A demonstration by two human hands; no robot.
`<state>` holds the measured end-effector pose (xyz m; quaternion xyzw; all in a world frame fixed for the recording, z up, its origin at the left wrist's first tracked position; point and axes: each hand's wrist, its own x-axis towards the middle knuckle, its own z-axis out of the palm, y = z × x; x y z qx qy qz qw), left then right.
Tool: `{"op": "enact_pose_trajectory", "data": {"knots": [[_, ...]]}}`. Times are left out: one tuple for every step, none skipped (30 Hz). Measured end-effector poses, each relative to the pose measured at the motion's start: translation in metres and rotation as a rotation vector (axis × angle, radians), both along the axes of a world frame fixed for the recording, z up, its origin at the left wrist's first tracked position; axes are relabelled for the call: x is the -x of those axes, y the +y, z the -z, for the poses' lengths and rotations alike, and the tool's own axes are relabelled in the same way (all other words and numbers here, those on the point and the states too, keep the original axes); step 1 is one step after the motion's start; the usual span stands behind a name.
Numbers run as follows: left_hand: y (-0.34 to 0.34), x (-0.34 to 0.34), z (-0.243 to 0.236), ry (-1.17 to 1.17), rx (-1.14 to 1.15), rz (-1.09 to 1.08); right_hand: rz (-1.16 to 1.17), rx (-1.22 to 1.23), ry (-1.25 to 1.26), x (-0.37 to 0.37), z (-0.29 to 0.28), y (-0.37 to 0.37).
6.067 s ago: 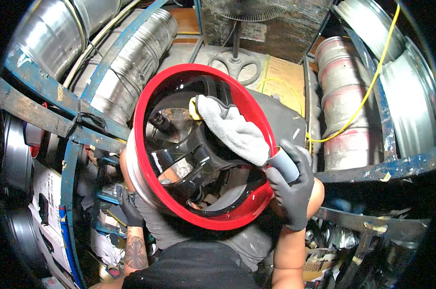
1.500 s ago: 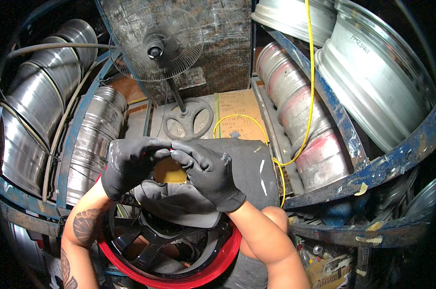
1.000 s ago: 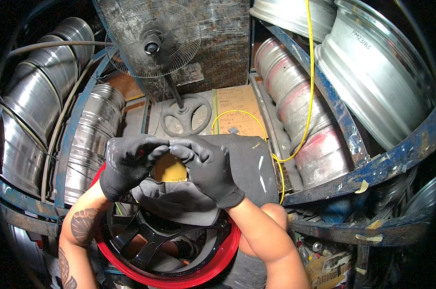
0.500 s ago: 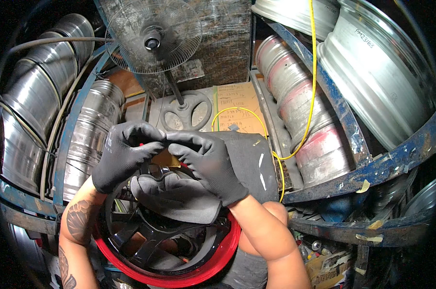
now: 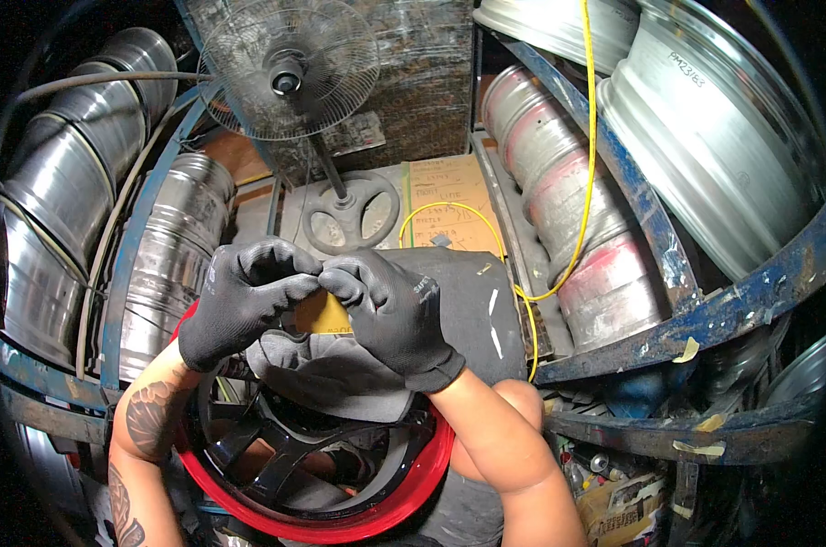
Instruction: Applying repair material and cleaning a car rim in a storage area.
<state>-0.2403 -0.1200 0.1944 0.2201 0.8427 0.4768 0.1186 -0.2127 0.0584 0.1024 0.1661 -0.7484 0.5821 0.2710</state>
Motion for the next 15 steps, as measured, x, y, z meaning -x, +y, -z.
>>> {"op": "enact_pose_trajectory", "data": {"knots": [[-0.0004,-0.0003,-0.0002,0.001,0.002,-0.002,0.021,0.0,0.01,-0.0005,0.0004,-0.0013],[-0.0009,-0.0005,-0.0003,0.022,0.012,-0.005,0.043,-0.001,0.02,-0.0006,0.0006,-0.0024],[-0.0014,-0.0006,-0.0006,0.043,0.02,-0.007,0.043,-0.002,0.02,-0.0006,-0.001,-0.0035],[-0.0014,0.0,0.0005,0.043,0.019,-0.007,0.036,0.024,0.006,-0.0008,-0.0036,-0.0046],[-0.0012,0.0014,0.0027,0.191,0.051,0.012,0.029,0.049,-0.008,-0.0009,-0.0054,-0.0051],[-0.0015,0.0021,0.004,0.338,0.084,0.029,0.026,0.05,-0.008,-0.0007,-0.0053,-0.0053],[-0.0024,0.0021,0.0038,0.338,0.086,0.027,0.0,0.085,-0.012,-0.0005,-0.0053,-0.0052],[-0.0036,0.0022,0.0034,0.361,0.101,0.044,-0.025,0.12,-0.016,-0.0003,-0.0054,-0.0053],[-0.0035,0.0025,0.0041,0.382,0.113,0.065,-0.024,0.119,-0.018,-0.001,-0.0052,-0.0049],[-0.0029,0.0028,0.0026,0.381,0.111,0.066,-0.06,0.154,-0.053,-0.002,-0.0054,-0.0046],[-0.0021,0.0031,-0.0011,0.224,0.039,0.042,-0.097,0.189,-0.088,-0.0027,-0.0057,-0.0043],[-0.0018,0.0031,-0.0034,0.067,-0.03,0.015,-0.098,0.19,-0.089,-0.0031,-0.0061,-0.0047],[-0.0026,0.0045,-0.0017,0.067,-0.029,0.013,-0.097,0.175,-0.074,-0.0034,-0.0065,-0.0054],[-0.0043,0.0068,0.0019,-0.018,-0.125,0.018,-0.096,0.159,-0.058,-0.0036,-0.0066,-0.006],[-0.0046,0.0085,0.0044,-0.103,-0.224,0.026,-0.094,0.158,-0.059,-0.0035,-0.0047,-0.0057]]}}
